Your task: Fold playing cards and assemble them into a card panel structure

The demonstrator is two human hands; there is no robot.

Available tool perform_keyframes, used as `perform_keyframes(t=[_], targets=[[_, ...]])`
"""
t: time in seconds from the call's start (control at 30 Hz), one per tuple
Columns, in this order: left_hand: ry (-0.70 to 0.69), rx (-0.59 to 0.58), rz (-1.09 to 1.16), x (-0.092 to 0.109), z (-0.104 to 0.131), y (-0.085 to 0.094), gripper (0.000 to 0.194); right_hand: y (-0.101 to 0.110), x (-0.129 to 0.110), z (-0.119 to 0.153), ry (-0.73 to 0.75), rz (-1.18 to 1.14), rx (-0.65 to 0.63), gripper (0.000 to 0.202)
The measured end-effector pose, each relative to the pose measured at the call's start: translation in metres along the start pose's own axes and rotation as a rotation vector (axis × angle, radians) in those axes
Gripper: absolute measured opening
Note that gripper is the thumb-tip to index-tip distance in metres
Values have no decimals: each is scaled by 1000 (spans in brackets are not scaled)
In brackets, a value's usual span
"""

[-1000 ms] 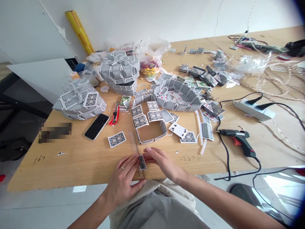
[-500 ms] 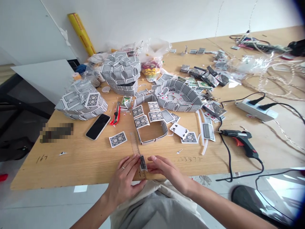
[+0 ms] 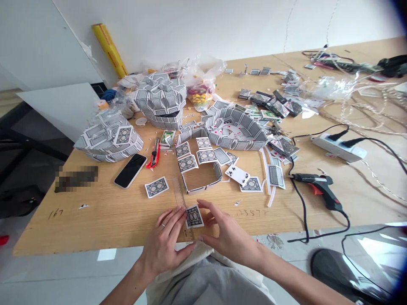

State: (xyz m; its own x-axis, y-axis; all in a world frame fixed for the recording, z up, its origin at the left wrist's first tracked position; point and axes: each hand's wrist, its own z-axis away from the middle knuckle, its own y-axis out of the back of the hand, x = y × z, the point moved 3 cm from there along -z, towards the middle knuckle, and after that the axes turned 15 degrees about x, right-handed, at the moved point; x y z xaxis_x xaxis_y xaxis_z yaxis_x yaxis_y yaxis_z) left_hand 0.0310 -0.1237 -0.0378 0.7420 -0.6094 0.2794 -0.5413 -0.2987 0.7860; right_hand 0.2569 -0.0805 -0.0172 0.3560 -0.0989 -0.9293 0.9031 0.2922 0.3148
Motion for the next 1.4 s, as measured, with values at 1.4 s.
perform_keyframes(t=[1.4], targets=[[506, 398, 865, -48, -244, 78, 13, 81, -173, -126, 480, -452, 235, 20]])
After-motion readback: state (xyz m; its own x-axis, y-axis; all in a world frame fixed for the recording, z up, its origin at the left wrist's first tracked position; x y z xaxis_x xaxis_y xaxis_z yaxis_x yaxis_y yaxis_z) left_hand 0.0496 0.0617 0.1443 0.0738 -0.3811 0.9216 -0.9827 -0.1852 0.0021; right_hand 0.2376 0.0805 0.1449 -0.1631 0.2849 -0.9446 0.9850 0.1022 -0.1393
